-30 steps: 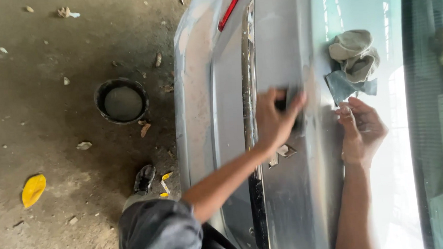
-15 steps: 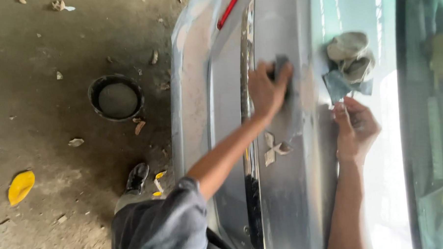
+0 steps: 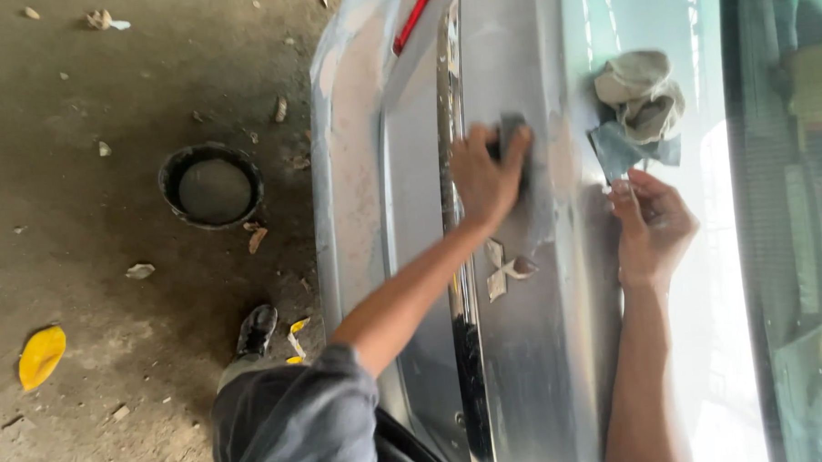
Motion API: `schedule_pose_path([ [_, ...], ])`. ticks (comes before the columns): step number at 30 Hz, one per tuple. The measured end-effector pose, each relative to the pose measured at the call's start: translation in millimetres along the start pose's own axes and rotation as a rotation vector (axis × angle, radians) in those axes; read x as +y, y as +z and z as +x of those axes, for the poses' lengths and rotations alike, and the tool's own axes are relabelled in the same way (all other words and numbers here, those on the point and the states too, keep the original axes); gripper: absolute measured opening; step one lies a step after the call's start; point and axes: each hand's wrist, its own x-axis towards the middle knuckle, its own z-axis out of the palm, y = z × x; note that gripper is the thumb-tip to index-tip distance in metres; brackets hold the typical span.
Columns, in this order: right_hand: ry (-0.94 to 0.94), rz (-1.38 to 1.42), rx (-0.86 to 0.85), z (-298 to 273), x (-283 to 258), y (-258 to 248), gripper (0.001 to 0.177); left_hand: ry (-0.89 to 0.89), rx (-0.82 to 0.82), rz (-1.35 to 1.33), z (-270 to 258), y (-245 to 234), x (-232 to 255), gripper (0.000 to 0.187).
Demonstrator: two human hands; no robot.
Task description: The person sands the rear trunk area of a silver car using a sanding block and a cloth. They repeatedly rub the surface and wipe it down to smooth the paint.
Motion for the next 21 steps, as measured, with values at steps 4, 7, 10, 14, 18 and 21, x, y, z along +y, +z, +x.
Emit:
schedule_pose_path([
  [4, 0.003, -0.035, 0.001, 6, -4, 2, 0.023, 0.166, 0.027, 0.033, -56, -4, 8, 0.064],
  [7, -0.008, -0.017, 0.007, 9, 1, 2, 0.022, 0.066, -0.065, -0.003, -22, -12, 6, 0.055],
  [10, -0.005, -0.051, -0.004, 0, -9, 3, 0.021, -0.009, 0.131, 0.109, 29, 7, 3, 0.053],
  [14, 0.004, -0.075, 0.019, 8, -11, 7, 0.021, 0.148, 0.011, 0.008, -42, -13, 9, 0.055],
  [18, 0.023, -0.106, 0.025, -2, -9, 3, 0.02, 0.028, -0.026, -0.019, 0, -5, 2, 0.053],
  [21, 0.009, -0.103, 0.02, 9, -11, 6, 0.02, 0.133, 0.037, 0.003, -29, -4, 6, 0.054],
])
